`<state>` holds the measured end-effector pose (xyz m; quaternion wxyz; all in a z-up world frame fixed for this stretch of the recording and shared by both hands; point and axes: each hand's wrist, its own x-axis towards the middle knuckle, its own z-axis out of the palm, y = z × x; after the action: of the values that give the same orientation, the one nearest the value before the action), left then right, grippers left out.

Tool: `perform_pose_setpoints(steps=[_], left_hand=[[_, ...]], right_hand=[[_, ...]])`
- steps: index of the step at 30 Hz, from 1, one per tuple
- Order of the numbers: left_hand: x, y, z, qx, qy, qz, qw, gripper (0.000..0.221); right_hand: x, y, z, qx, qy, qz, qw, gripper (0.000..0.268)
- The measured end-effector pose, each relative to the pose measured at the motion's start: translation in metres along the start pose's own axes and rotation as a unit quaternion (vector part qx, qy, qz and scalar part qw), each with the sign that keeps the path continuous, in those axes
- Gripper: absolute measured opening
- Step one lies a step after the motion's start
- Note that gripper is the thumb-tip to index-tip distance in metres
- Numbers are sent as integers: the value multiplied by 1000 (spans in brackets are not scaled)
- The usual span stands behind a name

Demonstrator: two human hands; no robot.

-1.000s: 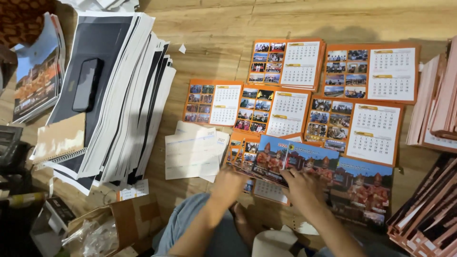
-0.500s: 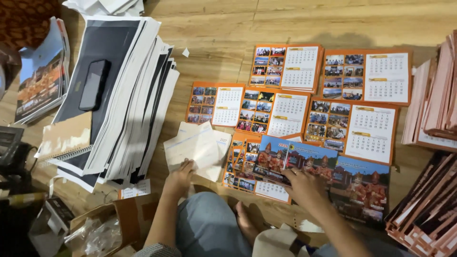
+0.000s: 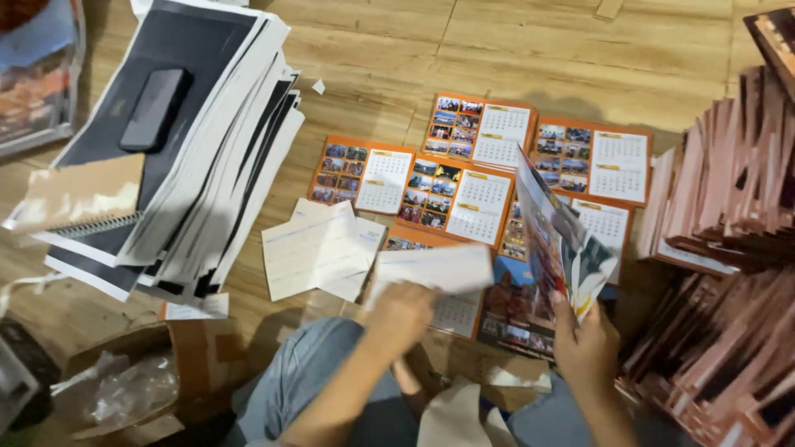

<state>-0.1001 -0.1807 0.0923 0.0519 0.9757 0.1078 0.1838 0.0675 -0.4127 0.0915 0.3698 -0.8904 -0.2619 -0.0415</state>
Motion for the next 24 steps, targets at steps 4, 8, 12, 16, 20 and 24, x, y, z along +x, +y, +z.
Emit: perform_pose_setpoints(steps=[4, 8, 12, 16, 20, 24], left_hand=[[-8, 35, 13, -162, -141, 39, 976, 18], [-14, 5, 32, -202, -37, -261, 943, 16], [-28, -32, 57, -220, -127, -460, 851, 38], [-21, -28, 55, -348, -164, -592, 708, 62], [9, 32, -49, -604, -92, -639, 468, 93], [2, 19, -41, -632, -6, -667, 394, 108]], right_hand=[[-50, 15, 10, -21, 44, -43, 998, 24], [-59, -15, 3, 14, 16, -127, 992, 31], [-57, -24, 12, 26, -24, -220, 975, 39], [-65, -12, 48, -24, -181, -144, 973, 63], [-80, 1, 72, 43, -183, -174, 967, 47], [-76, -8, 55, 26, -244, -174, 954, 58]])
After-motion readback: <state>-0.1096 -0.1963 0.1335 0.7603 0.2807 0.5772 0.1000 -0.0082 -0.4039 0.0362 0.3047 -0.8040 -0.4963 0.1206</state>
